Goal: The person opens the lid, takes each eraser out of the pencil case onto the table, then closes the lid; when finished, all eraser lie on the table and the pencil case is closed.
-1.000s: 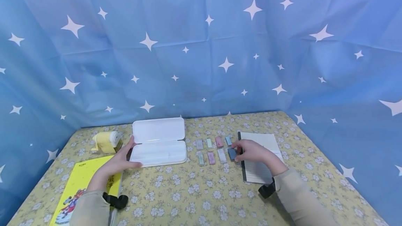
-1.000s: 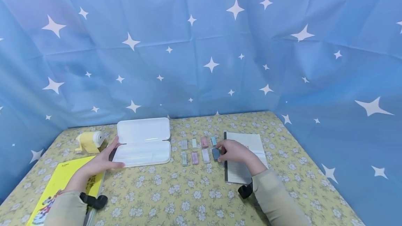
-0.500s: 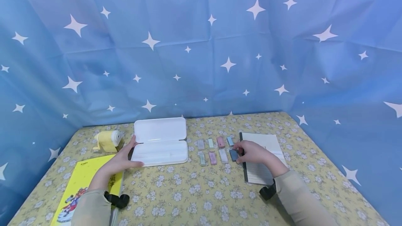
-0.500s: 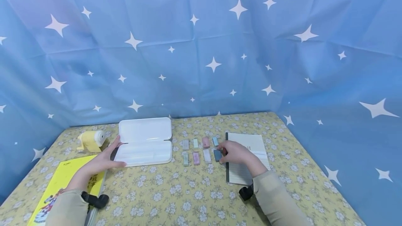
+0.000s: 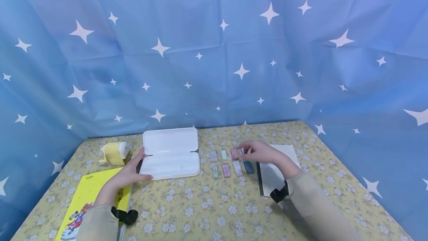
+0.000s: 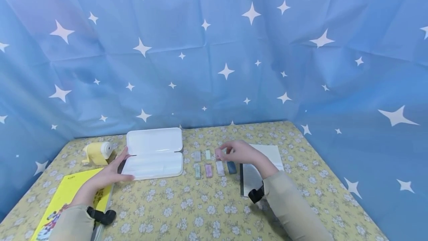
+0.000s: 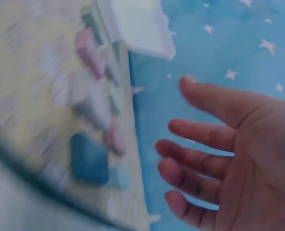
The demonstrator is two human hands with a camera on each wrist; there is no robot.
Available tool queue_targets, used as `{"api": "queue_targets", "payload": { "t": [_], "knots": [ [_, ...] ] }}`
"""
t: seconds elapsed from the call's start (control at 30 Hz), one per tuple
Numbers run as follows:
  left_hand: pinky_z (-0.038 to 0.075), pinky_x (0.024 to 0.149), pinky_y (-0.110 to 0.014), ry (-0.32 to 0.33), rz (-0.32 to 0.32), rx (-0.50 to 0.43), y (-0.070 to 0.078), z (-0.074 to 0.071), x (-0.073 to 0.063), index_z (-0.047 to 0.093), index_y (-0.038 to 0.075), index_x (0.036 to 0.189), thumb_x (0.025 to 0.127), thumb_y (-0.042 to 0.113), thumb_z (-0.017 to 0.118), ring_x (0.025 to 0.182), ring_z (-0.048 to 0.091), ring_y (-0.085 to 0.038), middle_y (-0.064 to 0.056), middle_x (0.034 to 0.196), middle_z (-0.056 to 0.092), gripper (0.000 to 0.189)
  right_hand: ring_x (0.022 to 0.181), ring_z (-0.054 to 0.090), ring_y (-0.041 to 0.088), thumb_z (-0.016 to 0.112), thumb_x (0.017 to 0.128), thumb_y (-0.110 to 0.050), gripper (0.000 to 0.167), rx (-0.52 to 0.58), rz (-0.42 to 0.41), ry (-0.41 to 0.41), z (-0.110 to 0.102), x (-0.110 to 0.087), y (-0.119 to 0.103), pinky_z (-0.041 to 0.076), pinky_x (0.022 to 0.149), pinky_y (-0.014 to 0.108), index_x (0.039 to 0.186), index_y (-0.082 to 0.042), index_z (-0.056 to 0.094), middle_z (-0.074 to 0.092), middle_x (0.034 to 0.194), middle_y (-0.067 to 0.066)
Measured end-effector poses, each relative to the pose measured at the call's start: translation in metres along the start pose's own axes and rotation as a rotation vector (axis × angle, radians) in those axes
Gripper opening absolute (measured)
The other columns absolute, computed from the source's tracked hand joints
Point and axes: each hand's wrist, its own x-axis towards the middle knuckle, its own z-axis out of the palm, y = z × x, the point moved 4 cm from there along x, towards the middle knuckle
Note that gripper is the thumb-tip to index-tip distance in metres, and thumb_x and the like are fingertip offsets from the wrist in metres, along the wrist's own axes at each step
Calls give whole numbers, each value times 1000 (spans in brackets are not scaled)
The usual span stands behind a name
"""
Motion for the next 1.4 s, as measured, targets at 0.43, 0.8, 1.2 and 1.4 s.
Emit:
{"api": "queue_targets", "payload": {
  "t": [0.43,0.8,1.2,1.4],
  "knots": [
    [26,101,-63,4,-6,-13,-2,0,-4,-7,2,154,81,23,79,134,30,-46,-29,148,30,114,117,52,34,50,100,-43,51,486,84,131,36,95,-36,42,94,53,143,-16,48,52,134,12],
    [17,107,-63,-15,-38,-47,-5,7,1,-10,6,154,82,29,78,141,16,-45,-27,155,18,116,131,43,33,48,101,-44,64,877,224,201,57,147,-47,36,104,49,151,-9,32,44,145,16],
    [21,105,-64,-5,-33,-28,1,2,0,-8,6,155,81,25,79,138,22,-45,-29,152,24,116,125,48,30,43,102,-44,66,936,238,109,75,164,-65,40,99,46,152,-3,27,44,142,15],
    [20,104,-64,-3,-42,-18,1,0,0,-8,6,155,80,26,79,139,21,-46,-29,152,24,117,117,52,29,47,102,-38,64,932,277,147,79,169,-68,42,93,44,151,-2,28,47,138,14]
  ]
}}
